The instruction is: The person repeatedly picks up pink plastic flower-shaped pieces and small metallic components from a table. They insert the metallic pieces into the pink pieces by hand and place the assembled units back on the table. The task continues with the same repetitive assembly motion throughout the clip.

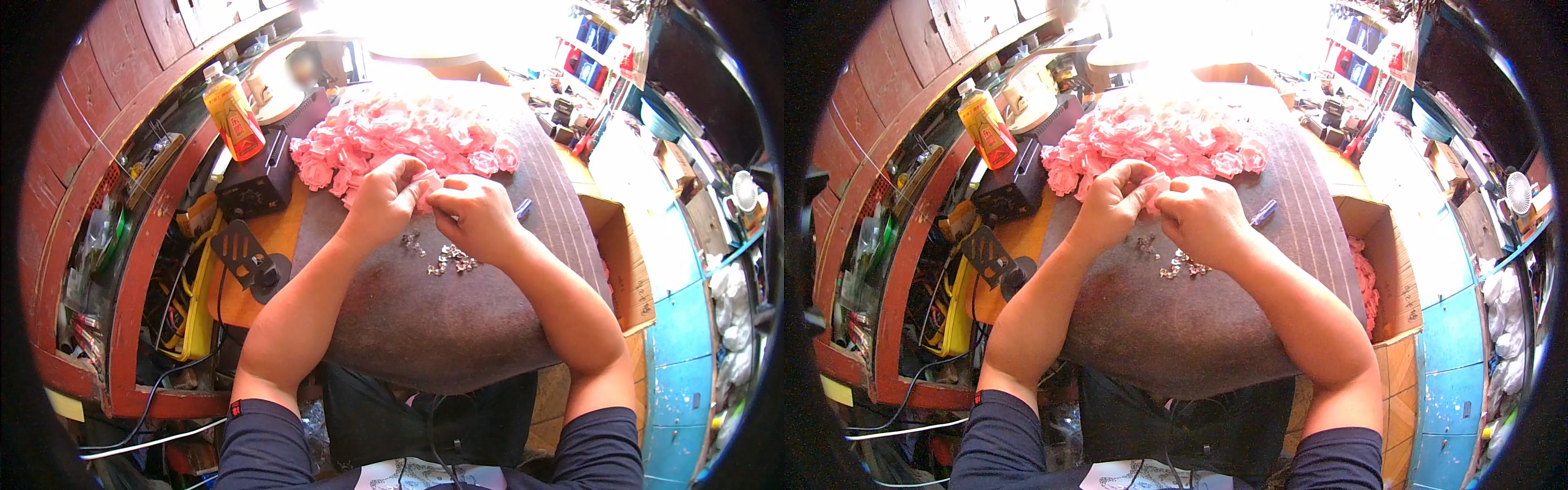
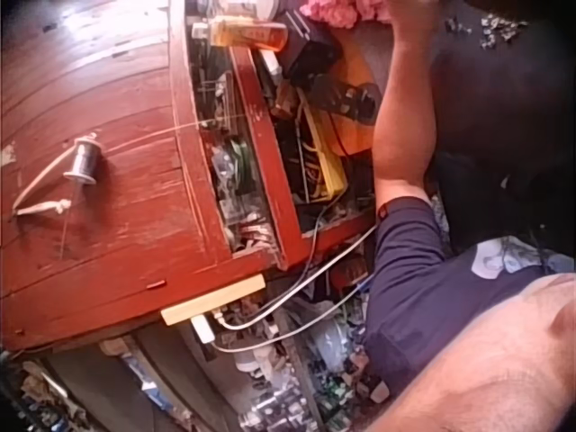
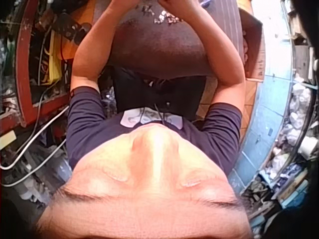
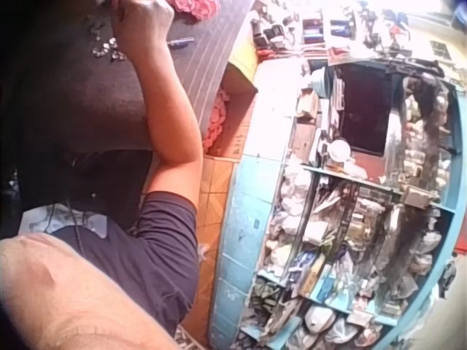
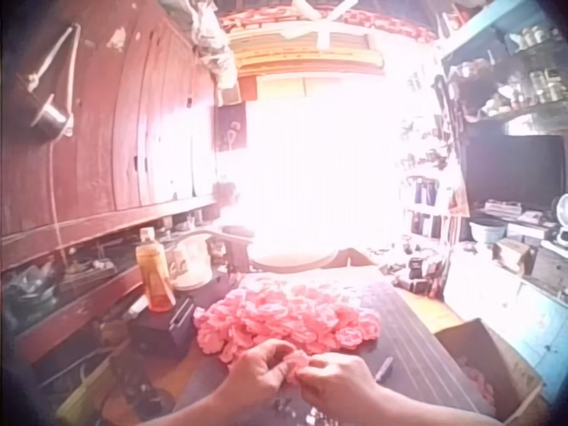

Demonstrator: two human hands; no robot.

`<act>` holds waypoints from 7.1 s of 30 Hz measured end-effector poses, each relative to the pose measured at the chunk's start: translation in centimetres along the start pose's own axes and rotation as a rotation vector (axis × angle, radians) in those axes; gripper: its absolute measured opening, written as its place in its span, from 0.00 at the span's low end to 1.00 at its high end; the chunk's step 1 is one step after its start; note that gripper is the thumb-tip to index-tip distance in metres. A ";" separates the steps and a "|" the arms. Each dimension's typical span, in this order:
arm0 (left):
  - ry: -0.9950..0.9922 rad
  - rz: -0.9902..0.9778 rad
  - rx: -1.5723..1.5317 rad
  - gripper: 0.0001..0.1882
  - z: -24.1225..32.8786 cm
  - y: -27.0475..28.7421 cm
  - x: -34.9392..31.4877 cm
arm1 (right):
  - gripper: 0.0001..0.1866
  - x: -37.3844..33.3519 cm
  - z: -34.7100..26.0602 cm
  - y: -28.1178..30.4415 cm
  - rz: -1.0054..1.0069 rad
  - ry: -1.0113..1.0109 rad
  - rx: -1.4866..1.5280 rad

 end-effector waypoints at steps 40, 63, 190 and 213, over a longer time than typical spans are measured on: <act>-0.327 0.033 0.377 0.18 2.1 0.2 -0.7 | 0.07 -1.4 5.4 -4.2 -0.085 -0.700 1.412; -0.118 0.245 0.170 0.18 0.4 2.7 0.1 | 0.05 -0.9 -3.5 -5.2 -0.582 0.059 -0.108; -0.173 0.015 0.015 0.16 1.2 0.1 -0.2 | 0.06 -1.0 5.1 -2.5 0.053 -0.547 1.147; -0.140 0.171 -0.124 0.06 1.5 2.5 -0.2 | 0.13 -1.3 11.8 3.8 0.435 -0.398 1.812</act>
Point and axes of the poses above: each hand's wrist, its own x-axis towards the middle knuckle, its own y-axis out of the back of the hand, z = x × y, the point moved 8 cm from there along x, towards the middle knuckle, and after that the axes turned 4 degrees about -z, right-handed, at the moved point
